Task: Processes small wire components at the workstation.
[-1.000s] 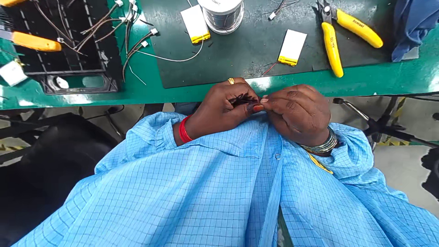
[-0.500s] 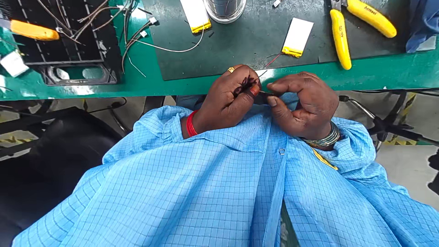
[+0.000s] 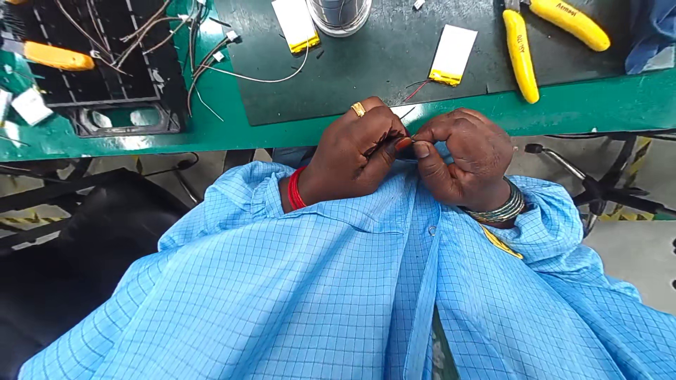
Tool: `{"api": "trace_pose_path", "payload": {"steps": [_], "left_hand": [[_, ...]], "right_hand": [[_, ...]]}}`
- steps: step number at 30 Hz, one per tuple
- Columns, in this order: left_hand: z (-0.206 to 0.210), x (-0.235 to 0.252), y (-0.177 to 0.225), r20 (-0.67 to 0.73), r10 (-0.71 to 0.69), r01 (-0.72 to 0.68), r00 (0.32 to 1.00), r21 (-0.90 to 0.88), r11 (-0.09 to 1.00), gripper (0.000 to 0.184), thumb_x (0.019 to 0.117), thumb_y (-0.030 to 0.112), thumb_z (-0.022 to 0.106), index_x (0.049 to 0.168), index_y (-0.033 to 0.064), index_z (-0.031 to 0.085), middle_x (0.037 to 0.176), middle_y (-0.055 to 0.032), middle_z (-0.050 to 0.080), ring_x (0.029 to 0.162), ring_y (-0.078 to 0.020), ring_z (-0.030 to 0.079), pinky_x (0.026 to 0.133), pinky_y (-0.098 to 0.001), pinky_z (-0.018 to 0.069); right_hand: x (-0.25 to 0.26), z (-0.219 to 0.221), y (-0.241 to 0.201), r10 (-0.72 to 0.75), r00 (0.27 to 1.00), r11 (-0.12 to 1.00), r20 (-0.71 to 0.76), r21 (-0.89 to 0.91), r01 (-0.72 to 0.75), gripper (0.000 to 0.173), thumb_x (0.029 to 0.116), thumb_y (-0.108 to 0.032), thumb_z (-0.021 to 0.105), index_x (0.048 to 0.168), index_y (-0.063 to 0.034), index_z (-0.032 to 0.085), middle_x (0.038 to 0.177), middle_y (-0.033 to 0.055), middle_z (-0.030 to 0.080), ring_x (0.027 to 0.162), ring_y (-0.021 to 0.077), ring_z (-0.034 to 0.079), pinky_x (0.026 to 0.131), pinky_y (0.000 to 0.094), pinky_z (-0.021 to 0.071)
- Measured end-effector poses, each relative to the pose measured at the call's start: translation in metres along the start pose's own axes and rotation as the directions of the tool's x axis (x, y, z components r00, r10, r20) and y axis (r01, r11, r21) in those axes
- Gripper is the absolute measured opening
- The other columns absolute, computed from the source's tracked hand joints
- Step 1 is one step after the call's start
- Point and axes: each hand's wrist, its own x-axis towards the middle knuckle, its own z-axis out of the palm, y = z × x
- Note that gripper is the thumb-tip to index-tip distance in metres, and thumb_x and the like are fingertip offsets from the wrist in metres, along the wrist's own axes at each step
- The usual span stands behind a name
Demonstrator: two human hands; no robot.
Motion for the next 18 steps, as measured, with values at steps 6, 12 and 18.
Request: {"api": "trace_pose_path", "payload": {"steps": [6, 12, 18], "left_hand": [[0.0008, 0.0023, 0.0003, 0.025, 0.055, -0.056, 0.998, 0.043, 0.997, 0.014, 0.0964, 0.004, 0.058, 0.089, -0.0052, 0.066, 0.087, -0.0106, 0.061, 0.08, -0.0066, 0.058, 0.072, -0.0149, 0.048], [-0.0009, 0.002, -0.0031, -0.027, 0.026, -0.025, 0.999, 0.037, 0.999, 0.014, 0.0964, 0.004, 0.057, 0.09, -0.0055, 0.066, 0.087, -0.0106, 0.062, 0.08, -0.006, 0.059, 0.072, -0.0155, 0.0496], [-0.0014, 0.0016, -0.0023, 0.009, 0.014, -0.015, 1.0, 0.053, 0.999, 0.014, 0.0959, 0.004, 0.058, 0.088, -0.0035, 0.066, 0.088, -0.0104, 0.065, 0.081, -0.0074, 0.061, 0.073, -0.0183, 0.052]], "right_hand": [[0.0, -0.0001, 0.0021, -0.013, 1.0, 1.0, 0.014, 0.016, 0.013, 0.034, 0.1059, -0.017, 0.048, 0.079, -0.0004, 0.061, 0.07, 0.0116, 0.063, 0.067, 0.0179, 0.061, 0.061, 0.0287, 0.0461], [-0.0022, -0.0026, 0.0029, 0.062, 0.998, 0.997, -0.024, 0.056, -0.06, 0.03, 0.1021, -0.026, 0.059, 0.098, 0.0023, 0.068, 0.089, 0.0112, 0.072, 0.084, 0.0113, 0.068, 0.077, 0.024, 0.0548], [-0.0038, 0.0005, 0.0027, 0.017, 1.0, 1.0, -0.013, -0.006, -0.018, 0.02, 0.1002, -0.015, 0.058, 0.09, -0.0024, 0.069, 0.081, 0.0096, 0.072, 0.077, 0.0147, 0.068, 0.071, 0.0289, 0.0534]]}}
